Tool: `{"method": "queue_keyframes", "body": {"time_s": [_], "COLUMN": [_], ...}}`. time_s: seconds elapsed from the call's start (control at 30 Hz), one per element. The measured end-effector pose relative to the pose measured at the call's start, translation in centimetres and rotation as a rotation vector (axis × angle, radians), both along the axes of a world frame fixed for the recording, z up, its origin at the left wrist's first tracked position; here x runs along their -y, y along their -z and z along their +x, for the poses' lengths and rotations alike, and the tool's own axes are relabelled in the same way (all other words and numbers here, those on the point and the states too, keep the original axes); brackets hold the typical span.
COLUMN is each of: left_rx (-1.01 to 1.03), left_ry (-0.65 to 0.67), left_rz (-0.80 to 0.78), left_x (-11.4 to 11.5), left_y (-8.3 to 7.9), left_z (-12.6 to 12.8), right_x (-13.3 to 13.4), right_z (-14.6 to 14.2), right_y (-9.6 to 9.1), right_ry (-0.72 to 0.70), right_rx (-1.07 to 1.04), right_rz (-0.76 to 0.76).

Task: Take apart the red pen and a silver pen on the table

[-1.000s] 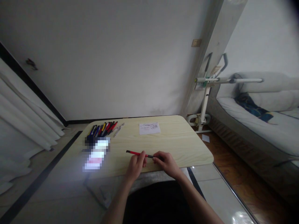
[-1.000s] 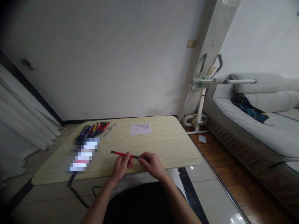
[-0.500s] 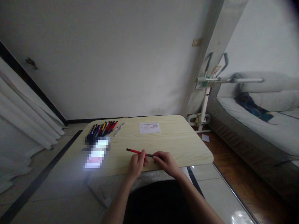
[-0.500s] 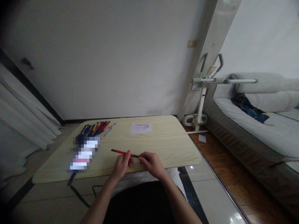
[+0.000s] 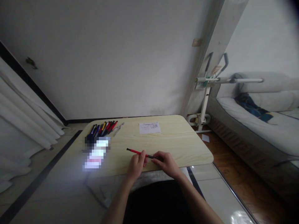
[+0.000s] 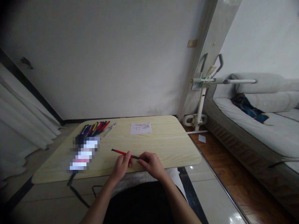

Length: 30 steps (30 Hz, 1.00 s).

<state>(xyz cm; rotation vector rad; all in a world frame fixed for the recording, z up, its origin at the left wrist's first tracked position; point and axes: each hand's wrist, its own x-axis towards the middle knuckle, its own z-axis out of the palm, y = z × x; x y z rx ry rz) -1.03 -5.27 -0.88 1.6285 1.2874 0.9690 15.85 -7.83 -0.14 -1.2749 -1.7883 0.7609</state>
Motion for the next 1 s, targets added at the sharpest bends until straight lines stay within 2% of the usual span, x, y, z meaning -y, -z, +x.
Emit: {"method": "queue_keyframes", "body": {"time_s": [0.73,1.0], "left_rx": [0.088,0.102], "left_ry": [0.046,0.037], "left_rz": [-0.079,-0.066], "left_x": [0.10,0.10], "left_y": [-0.29,-0.37], "left_z": [-0.30,-0.33], "right_x": [0.15,0.12], "right_z": [0.15,-0.03], "right_y": [-0.71,-0.50], "right_ry": [-0.120,-0.079], "right_rx": [0.101,0.061], "right_rz": [0.022,-0.022]}}
